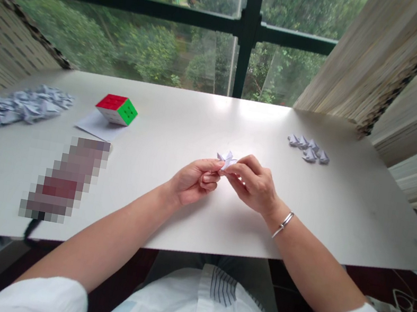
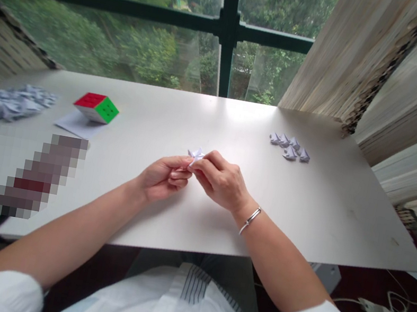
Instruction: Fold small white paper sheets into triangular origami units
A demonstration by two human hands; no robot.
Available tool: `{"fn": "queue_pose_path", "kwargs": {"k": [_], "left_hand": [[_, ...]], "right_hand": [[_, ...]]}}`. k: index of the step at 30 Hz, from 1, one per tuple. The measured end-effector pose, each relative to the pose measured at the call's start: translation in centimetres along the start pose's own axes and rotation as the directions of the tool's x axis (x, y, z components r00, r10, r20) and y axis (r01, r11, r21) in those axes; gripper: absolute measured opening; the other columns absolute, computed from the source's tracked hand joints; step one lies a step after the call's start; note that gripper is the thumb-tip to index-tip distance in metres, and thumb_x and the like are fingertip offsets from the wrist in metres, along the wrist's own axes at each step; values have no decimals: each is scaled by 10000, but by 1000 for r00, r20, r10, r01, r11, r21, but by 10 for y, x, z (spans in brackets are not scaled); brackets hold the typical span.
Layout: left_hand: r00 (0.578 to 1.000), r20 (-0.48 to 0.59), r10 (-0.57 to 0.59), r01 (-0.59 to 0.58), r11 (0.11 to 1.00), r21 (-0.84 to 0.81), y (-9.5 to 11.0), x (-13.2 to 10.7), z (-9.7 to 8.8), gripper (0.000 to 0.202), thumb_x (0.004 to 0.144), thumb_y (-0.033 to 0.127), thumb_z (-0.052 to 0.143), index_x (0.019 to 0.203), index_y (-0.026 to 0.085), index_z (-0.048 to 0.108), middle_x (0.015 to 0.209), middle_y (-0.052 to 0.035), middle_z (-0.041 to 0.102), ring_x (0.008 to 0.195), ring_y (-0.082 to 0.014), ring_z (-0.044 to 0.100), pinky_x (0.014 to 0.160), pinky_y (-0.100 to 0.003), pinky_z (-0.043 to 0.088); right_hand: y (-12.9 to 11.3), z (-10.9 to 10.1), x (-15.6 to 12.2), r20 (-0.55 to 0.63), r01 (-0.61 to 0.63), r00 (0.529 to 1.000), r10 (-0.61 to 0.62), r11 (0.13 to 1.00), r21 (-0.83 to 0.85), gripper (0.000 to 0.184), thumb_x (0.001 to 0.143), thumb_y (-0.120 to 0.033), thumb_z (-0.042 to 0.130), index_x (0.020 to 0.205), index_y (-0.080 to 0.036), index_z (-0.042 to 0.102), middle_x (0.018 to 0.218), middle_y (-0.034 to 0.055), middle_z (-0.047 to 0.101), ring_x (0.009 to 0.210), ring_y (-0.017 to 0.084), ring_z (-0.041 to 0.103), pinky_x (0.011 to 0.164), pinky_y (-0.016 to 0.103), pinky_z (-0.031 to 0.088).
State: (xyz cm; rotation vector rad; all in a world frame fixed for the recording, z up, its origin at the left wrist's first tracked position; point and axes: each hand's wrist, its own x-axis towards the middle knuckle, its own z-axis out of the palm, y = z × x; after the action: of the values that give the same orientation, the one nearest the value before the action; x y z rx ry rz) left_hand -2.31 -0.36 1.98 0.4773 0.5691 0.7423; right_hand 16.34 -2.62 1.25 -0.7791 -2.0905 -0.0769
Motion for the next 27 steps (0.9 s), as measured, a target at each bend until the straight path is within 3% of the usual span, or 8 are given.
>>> {"fn": "queue_pose_path", "kwargs": {"k": [6,13,20,27], "left_hand": [[999,-32,6,-6,1000,-1,1,0,1,87,801,47,630,749,91,576,586,41,513,376,19,382,327,-75,289],[996,-72,-43,46,998,38,0,1,1,128,785,40,656,729,106,561,590,45,501,370,22,362,317,-73,277],[996,-89,2,1,999,40,1,1,2,102,792,34,630,730,92,575,603,38,509,372,28,358,317,-71,279],[994,-98,-36,40,998,40,1,2,-1,97,787,45,641,736,92,573,614,33,510,376,27,354,312,-68,273]], "right_hand": [[1,1,0,-19,-23,1000,23,1000,-20,103,941,-206,572,1017,-219,641,906,29,596,691,96,584,584,222,459],[2,-5,0,97,73,993,-62,991,-116,167,962,-209,519,1011,-253,672,836,22,593,692,115,568,586,244,435],[2,-2,0,83,-35,996,41,997,-67,185,977,-258,517,1114,-209,632,963,56,634,733,117,610,613,246,459],[4,-1,-1,104,19,995,-9,995,-101,194,982,-222,494,1072,-239,666,887,37,593,720,115,583,600,239,436]]}}
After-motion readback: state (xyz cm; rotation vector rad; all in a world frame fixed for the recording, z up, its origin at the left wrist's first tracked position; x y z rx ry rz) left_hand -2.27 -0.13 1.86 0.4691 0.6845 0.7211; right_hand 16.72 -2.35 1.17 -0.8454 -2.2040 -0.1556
